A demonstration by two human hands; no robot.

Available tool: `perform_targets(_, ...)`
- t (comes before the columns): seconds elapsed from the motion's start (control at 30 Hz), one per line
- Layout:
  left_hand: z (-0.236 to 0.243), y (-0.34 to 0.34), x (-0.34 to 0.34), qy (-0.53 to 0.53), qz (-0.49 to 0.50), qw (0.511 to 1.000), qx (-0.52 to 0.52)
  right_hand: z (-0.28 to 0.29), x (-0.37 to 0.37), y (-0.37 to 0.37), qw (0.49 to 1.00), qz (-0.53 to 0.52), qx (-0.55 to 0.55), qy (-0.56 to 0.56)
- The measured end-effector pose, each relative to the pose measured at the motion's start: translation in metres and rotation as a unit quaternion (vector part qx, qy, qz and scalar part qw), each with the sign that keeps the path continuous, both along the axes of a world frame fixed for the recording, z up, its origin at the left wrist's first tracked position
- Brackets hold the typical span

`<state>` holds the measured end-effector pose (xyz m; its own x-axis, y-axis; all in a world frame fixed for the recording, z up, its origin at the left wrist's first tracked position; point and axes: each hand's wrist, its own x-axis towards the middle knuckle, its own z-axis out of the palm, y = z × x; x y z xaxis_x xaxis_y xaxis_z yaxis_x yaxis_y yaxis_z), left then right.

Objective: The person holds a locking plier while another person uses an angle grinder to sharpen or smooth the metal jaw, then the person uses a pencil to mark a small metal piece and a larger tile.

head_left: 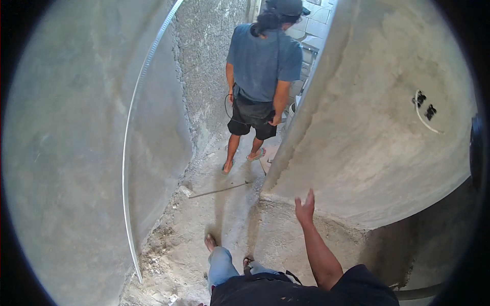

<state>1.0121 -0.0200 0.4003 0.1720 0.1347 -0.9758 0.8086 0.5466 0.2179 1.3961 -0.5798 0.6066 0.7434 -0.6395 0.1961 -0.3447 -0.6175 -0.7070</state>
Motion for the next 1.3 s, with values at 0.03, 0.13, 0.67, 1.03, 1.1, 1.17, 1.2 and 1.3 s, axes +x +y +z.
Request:
perform_targets(0.03, 0.001, -0.009, 0.025, 0.012, -0.005, 1.000, 0.004, 0.026, 0.031, -0.005, 0.998, -0.001, -0.009, -0.059)
perform_targets(0.13, 0.003, -0.008, 0.122, -0.002, -0.010, 1.000, 0.004, 0.132, 0.118, 0.016, 0.985, -0.018, -0.057, -0.161)
perform_targets(0.67, 0.089, 0.032, 0.691, -0.188, -0.200, 0.952, 0.136, 0.252, 0.317, -0.016, 0.911, -0.234, -0.291, -0.176)
perform_targets(1.03, 0.021, -0.010, 0.737, -0.064, -0.327, 0.942, -0.041, 0.242, 0.348, -0.032, 0.888, -0.279, -0.301, -0.205)
perform_targets(1.1, 0.032, -0.038, 0.755, -0.011, -0.337, 0.940, -0.049, 0.236, 0.342, -0.039, 0.897, -0.268, -0.272, -0.222)
perform_targets(1.17, 0.036, -0.061, 0.772, -0.011, -0.326, 0.945, -0.002, 0.224, 0.349, -0.038, 0.910, -0.234, -0.193, -0.282)
perform_targets(1.2, 0.037, -0.074, 0.780, -0.012, -0.319, 0.948, 0.019, 0.221, 0.348, -0.038, 0.908, -0.238, -0.197, -0.282)
perform_targets(1.3, 0.045, -0.111, 0.821, -0.006, -0.363, 0.927, 0.096, 0.213, 0.350, -0.038, 0.917, -0.186, -0.131, -0.328)
